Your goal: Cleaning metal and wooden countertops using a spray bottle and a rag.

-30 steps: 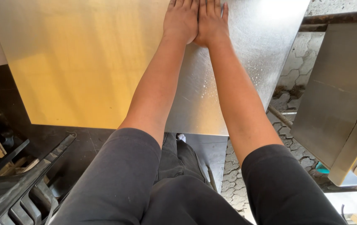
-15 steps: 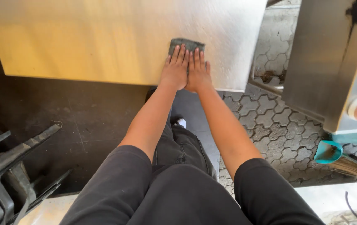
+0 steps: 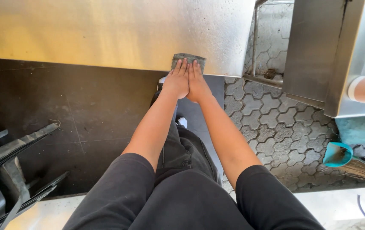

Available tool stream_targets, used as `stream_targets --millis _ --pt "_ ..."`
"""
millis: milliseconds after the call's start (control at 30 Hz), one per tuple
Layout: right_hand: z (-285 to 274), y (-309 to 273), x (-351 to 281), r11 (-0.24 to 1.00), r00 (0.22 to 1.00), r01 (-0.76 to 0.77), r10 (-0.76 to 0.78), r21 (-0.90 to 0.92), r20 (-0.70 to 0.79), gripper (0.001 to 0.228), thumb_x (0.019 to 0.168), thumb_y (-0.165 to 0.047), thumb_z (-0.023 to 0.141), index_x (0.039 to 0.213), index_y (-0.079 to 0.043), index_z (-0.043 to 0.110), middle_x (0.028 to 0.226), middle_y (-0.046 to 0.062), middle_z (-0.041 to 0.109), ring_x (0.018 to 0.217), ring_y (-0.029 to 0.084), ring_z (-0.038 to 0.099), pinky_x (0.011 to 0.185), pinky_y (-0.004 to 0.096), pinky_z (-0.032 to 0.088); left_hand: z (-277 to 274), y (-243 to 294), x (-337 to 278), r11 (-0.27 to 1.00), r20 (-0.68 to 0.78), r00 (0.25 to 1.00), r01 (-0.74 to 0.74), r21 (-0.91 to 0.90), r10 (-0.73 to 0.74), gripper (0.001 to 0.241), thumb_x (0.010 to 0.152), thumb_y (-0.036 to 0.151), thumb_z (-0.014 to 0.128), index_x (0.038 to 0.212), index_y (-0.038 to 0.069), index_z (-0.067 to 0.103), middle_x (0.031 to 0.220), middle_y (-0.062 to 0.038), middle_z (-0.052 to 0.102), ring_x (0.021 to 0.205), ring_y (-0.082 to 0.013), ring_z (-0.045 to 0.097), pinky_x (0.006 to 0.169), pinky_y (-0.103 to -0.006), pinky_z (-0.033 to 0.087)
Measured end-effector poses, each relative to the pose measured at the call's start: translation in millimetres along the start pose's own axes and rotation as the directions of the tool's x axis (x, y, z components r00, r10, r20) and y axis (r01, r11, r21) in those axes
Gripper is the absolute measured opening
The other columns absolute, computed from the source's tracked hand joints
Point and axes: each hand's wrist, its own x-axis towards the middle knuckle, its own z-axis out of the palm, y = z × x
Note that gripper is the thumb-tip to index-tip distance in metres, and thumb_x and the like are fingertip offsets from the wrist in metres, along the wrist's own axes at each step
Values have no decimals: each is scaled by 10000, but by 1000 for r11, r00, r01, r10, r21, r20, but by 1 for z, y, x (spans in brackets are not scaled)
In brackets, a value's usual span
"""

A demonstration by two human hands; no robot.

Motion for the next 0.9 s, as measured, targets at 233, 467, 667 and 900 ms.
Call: stream_targets --millis 233,467,667,900 --pt "-47 33 98 989 1000 -5 7 -147 12 1290 636 -169 828 1631 60 39 1698 255 -53 1583 422 16 1330 421 189 -58 -14 78 999 -81 997 16 -42 -19 785 954 99 393 1664 81 57 1734 -73 -72 1589 -291 -80 1275 -483 218" --pt "-145 42 211 968 988 -59 21 -245 -155 977 915 -309 693 1630 32 120 1696 225 -1 1585 337 30 1283 426 200 -180 -35 170 999 -241 971 17 33 -9 635 1052 234 354 1642 88 169 1714 -38 33 1564 -207 17 1207 -403 238" --pt "-214 67 326 964 960 41 -111 -264 -257 964 955 -301 748 1609 92 159 1661 302 60 1559 431 56 1297 496 231 -273 -70 261 1000 -284 959 0 17 5 644 1057 223 395 1650 122 168 1706 -12 34 1557 -209 29 1226 -413 243" --pt "-280 43 367 961 984 -118 80 -250 -157 1010 977 -352 739 1626 29 65 1693 228 47 1584 367 86 1313 446 192 -330 -83 298 999 -371 928 -28 -22 18 577 1042 241 450 1590 119 318 1660 -18 281 1516 -206 216 1222 -409 175"
